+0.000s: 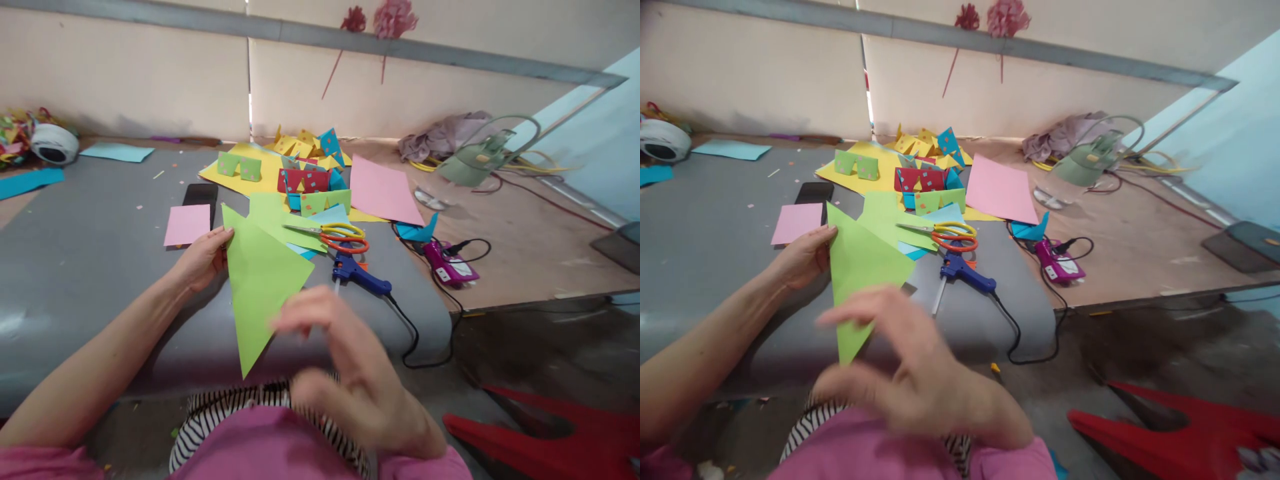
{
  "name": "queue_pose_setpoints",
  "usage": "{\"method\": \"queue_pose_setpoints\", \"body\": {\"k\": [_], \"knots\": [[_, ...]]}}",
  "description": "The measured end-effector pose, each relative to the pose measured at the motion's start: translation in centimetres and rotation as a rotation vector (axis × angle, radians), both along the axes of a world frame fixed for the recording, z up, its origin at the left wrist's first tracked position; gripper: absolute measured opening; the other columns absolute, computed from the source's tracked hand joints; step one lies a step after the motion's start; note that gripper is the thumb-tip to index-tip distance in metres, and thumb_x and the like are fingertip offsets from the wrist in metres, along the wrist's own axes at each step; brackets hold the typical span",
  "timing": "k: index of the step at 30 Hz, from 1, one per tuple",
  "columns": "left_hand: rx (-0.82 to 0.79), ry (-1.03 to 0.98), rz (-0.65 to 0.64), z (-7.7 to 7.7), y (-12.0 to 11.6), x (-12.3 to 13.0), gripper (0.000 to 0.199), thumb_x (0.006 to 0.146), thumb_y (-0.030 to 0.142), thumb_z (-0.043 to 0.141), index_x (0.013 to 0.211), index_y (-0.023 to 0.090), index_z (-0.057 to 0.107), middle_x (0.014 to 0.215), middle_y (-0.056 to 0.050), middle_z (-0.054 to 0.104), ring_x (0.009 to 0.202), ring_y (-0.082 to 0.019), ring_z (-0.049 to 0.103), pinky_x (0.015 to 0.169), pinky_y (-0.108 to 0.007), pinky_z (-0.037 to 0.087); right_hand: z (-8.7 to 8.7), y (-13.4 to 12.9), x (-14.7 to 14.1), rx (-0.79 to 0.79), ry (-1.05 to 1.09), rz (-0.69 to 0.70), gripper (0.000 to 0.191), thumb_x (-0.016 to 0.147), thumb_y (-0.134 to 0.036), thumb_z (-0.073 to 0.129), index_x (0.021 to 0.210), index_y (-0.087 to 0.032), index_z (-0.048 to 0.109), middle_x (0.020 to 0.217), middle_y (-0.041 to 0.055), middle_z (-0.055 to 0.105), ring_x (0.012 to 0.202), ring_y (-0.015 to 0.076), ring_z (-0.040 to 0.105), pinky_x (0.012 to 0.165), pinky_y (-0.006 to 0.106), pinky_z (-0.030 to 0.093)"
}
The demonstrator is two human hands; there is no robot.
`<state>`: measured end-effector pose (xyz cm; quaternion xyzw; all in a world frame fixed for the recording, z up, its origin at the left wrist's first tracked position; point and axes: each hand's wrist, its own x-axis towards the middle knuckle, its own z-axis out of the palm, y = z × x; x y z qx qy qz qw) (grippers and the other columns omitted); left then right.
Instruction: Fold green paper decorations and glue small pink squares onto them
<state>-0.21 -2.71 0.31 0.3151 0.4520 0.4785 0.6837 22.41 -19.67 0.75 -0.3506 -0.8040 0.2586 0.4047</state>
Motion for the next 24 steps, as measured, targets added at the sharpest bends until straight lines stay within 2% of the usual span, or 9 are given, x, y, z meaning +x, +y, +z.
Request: {"method": "queue_pose_setpoints", "body": {"k": [2, 5, 10, 13, 15, 18, 20, 22, 24], "knots": [[0.022, -0.025, 0.005, -0.2, 0.0, -0.1, 0.018, 0.095, 0.019, 0.055, 0.093, 0.014, 0.072, 0.085, -0.004, 0.076, 0.066, -0.013, 0.069, 0.059, -0.022, 0.057, 3.5, 6.4, 0.6, 0.138, -0.131, -0.313, 0.037, 0.097, -0.039, 0.058, 0.131, -0.026, 0.056, 0.124, 0.0104, 0.065, 0.118, 0.0261, 0.059, 0.100, 0.045, 0.051], [0.035, -0.061, 0.065, -0.3, 0.0, 0.1, 0.019, 0.096, 0.018, 0.053, 0.098, 0.017, 0.071, 0.090, -0.002, 0.075, 0.069, -0.011, 0.069, 0.060, -0.021, 0.058, 3.3, 9.2, 1.2, 0.240, -0.386, -0.460, 0.048, 0.097, -0.028, 0.057, 0.144, -0.021, 0.046, 0.139, 0.0159, 0.057, 0.130, 0.0301, 0.052, 0.108, 0.052, 0.045], [0.029, -0.091, 0.233, 0.8, -0.5, 1.4, 0.025, 0.097, 0.010, 0.045, 0.103, 0.018, 0.069, 0.097, -0.001, 0.074, 0.077, -0.008, 0.068, 0.070, -0.017, 0.057, -0.9, 7.0, 0.9, 0.502, -0.659, -0.267, 0.051, 0.093, -0.008, 0.056, 0.140, -0.031, 0.055, 0.150, 0.0081, 0.052, 0.146, 0.0297, 0.036, 0.117, 0.056, 0.035], [0.055, -0.076, 0.232, 1.3, -1.8, 1.6, 0.027, 0.094, 0.009, 0.048, 0.114, 0.018, 0.065, 0.109, -0.003, 0.073, 0.085, -0.009, 0.068, 0.077, -0.018, 0.058, -1.3, 7.2, 1.2, 0.620, -0.606, -0.134, 0.037, 0.094, -0.011, 0.059, 0.126, -0.029, 0.064, 0.143, 0.0038, 0.061, 0.141, 0.0259, 0.043, 0.120, 0.055, 0.032], [0.094, 0.009, 0.192, 1.1, -3.6, 0.7, 0.035, 0.093, 0.013, 0.052, 0.126, 0.022, 0.060, 0.122, -0.005, 0.070, 0.095, -0.012, 0.069, 0.084, -0.022, 0.058, -1.1, 7.8, 2.0, 0.607, -0.543, -0.050, 0.027, 0.096, -0.012, 0.057, 0.115, -0.026, 0.069, 0.138, 0.0035, 0.065, 0.136, 0.0231, 0.049, 0.117, 0.049, 0.040], [0.318, 0.368, 0.324, 0.1, -7.4, -1.5, 0.058, 0.095, 0.024, 0.055, 0.148, 0.038, 0.036, 0.146, -0.002, 0.055, 0.133, -0.021, 0.054, 0.108, -0.038, 0.050, -1.1, 8.6, 3.4, 0.425, -0.501, 0.053, 0.027, 0.100, -0.011, 0.048, 0.109, -0.023, 0.072, 0.133, 0.0077, 0.068, 0.128, 0.0197, 0.057, 0.102, 0.037, 0.054], [0.598, 0.818, 0.493, -0.6, -9.8, -2.6, 0.070, 0.097, 0.027, 0.056, 0.154, 0.047, 0.021, 0.165, 0.003, 0.029, 0.153, -0.024, 0.025, 0.124, -0.046, 0.030, -1.3, 8.9, 4.1, 0.294, -0.552, 0.124, 0.032, 0.101, -0.010, 0.042, 0.111, -0.021, 0.071, 0.131, 0.0106, 0.068, 0.121, 0.0196, 0.062, 0.095, 0.036, 0.058], [0.871, 1.185, 0.286, -1.3, -11.4, -2.8, 0.066, 0.094, 0.027, 0.061, 0.151, 0.043, 0.032, 0.163, 0.001, 0.033, 0.151, -0.029, 0.030, 0.124, -0.052, 0.028, -1.6, 8.9, 4.3, 0.220, -0.613, 0.160, 0.037, 0.102, -0.011, 0.037, 0.118, -0.019, 0.069, 0.133, 0.0132, 0.067, 0.118, 0.0213, 0.064, 0.094, 0.039, 0.059], [1.088, 1.315, -0.152, -2.0, -11.9, -2.2, 0.053, 0.094, 0.031, 0.062, 0.145, 0.035, 0.046, 0.150, -0.005, 0.053, 0.138, -0.029, 0.049, 0.116, -0.051, 0.042, -2.0, 9.0, 4.4, 0.179, -0.646, 0.149, 0.039, 0.102, -0.012, 0.036, 0.126, -0.019, 0.066, 0.136, 0.0152, 0.064, 0.120, 0.0236, 0.064, 0.096, 0.044, 0.057]]}}
